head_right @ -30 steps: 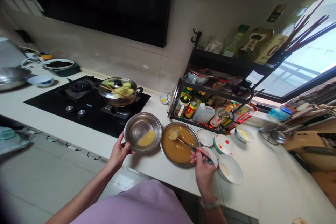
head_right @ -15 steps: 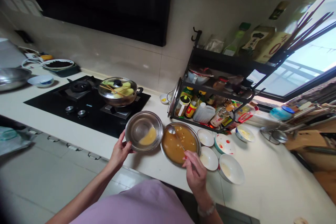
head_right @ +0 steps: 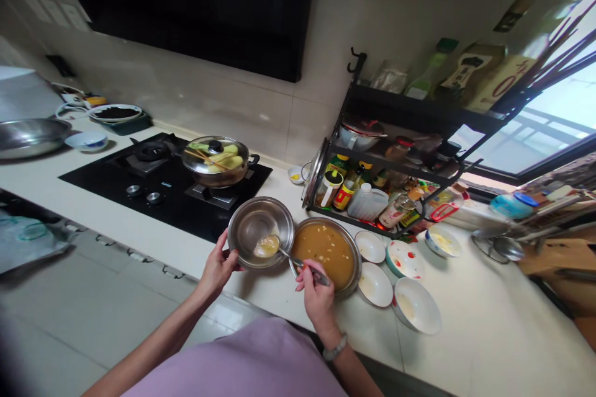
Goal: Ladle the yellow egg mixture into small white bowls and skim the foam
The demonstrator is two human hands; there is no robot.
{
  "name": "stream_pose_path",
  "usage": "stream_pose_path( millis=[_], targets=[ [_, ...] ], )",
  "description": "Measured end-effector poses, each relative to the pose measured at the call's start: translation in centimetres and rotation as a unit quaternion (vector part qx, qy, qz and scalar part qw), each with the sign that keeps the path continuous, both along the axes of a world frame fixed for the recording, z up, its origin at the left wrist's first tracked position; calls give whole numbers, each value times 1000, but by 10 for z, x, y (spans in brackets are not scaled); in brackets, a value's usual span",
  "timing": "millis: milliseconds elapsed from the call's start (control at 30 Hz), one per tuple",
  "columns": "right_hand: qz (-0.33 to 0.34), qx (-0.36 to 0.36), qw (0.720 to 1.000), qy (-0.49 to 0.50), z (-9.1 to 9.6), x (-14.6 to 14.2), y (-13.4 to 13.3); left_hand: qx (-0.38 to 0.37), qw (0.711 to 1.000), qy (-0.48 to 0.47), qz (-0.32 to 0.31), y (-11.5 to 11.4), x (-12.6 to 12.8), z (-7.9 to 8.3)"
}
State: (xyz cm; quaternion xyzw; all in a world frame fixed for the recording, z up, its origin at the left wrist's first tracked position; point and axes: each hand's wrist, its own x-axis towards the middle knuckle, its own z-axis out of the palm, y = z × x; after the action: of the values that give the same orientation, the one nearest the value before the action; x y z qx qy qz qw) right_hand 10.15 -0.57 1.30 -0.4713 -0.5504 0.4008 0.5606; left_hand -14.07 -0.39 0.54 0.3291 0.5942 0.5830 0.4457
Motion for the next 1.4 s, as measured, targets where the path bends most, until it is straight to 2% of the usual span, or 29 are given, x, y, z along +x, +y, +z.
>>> stream_pose_path(
  millis=[133, 333, 733, 967, 1133, 1200, 1300, 1400],
  targets=[
    [-28, -52, 996, 70, 7, -3, 5, -25, 1000, -9, 1, -1, -3, 3],
    [-39, -42, 995, 79, 14, 3, 5, -16, 1000, -8, -1, -1, -4, 4],
    [-94, -85, 985, 115, 22, 19, 4, -24, 999, -25, -5, 0, 0, 3],
    [-144, -71, 978, 132, 35, 45, 2, -25, 999, -20, -4, 0, -1, 1],
    [-190, -30, 980, 41, 36, 72, -2, -22, 1000, -21, -1, 1, -2, 2],
    [-187, -7, 982, -14, 35, 80, -7, -19, 1000, -20, -5, 0, -2, 2],
    [-133, 50, 985, -95, 32, 89, -14, -11, 1000, -15, -4, 0, -2, 1],
    [-62, 125, 975, -174, 28, 94, -20, -8, 1000, -7, -7, 0, -1, 0]
  ],
)
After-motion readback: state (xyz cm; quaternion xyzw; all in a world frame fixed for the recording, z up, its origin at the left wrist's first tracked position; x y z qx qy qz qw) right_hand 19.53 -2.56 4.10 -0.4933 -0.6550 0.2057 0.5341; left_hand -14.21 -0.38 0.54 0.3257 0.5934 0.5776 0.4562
